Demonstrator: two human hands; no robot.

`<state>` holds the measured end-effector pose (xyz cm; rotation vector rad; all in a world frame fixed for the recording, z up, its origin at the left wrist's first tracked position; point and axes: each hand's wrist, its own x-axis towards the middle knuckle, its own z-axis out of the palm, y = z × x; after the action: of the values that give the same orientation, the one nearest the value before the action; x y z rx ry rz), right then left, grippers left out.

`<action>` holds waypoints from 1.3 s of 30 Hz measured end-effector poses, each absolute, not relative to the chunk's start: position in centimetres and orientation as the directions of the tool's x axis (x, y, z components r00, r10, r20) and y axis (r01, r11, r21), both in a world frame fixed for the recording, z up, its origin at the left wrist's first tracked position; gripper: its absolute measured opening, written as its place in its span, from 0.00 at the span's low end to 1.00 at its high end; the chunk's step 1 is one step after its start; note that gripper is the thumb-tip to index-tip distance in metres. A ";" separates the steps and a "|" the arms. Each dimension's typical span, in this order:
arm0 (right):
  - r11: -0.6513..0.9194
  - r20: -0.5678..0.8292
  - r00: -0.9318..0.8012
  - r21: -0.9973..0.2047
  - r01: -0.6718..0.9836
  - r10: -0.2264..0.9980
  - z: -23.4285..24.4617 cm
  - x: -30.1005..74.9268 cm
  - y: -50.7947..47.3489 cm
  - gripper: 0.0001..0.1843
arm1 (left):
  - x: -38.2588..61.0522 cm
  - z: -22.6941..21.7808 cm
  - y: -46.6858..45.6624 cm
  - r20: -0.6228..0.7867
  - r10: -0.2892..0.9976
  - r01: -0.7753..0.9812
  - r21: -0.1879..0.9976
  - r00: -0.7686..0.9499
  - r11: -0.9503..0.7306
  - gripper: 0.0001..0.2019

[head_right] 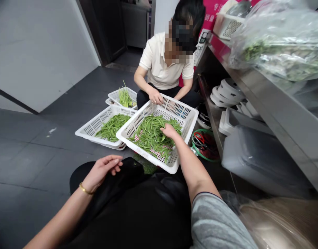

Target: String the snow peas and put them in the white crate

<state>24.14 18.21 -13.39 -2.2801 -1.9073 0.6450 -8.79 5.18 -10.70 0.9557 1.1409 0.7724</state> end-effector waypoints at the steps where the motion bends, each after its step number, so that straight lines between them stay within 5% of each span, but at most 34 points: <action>1: -0.191 -0.235 0.109 -0.360 0.913 0.966 -13.0 23.7 17.9 0.17 | -7.4 -10.4 5.7 -0.373 0.882 -0.042 0.915 0.287 0.400 0.17; 5: -0.094 -0.145 0.034 -0.431 0.898 0.989 -12.0 21.0 16.3 0.17 | 0.4 -9.7 9.9 -0.337 0.901 -0.289 0.865 0.273 0.411 0.23; 8: -0.003 -0.078 -0.039 -0.483 0.876 0.996 -11.8 19.1 15.3 0.20 | 6.1 -9.9 14.3 -0.422 0.879 -0.481 0.736 0.223 0.476 0.15; 11: 0.071 -0.035 -0.107 -0.541 0.838 0.994 -11.8 18.8 14.8 0.31 | 9.6 -10.7 17.9 -0.414 0.900 -0.554 0.721 0.139 0.417 0.07; 15: 0.122 -0.027 -0.181 -0.646 0.754 0.983 -12.6 20.7 14.5 0.46 | 10.9 -12.1 20.6 -0.462 0.883 -0.604 0.682 0.082 0.413 0.10; 20: 0.007 -0.029 -0.052 -0.817 0.577 0.998 -13.9 23.5 15.1 0.37 | 10.3 -13.0 21.8 -0.536 0.834 -0.604 0.625 0.129 0.495 0.12; 28: 0.044 0.078 0.061 -0.899 0.435 0.995 -13.7 24.9 17.1 0.20 | 7.8 -13.1 22.6 -0.633 0.753 -0.562 0.562 0.180 0.608 0.10; 39: -0.070 0.024 0.149 -0.802 0.594 0.989 -15.9 19.5 17.2 0.30 | 9.5 -12.9 17.5 -0.429 0.759 -0.608 0.455 0.490 0.650 0.32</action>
<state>19.53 17.25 -15.89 -1.7480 -1.5227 0.7385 9.51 17.54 -12.91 0.2570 0.6478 0.8408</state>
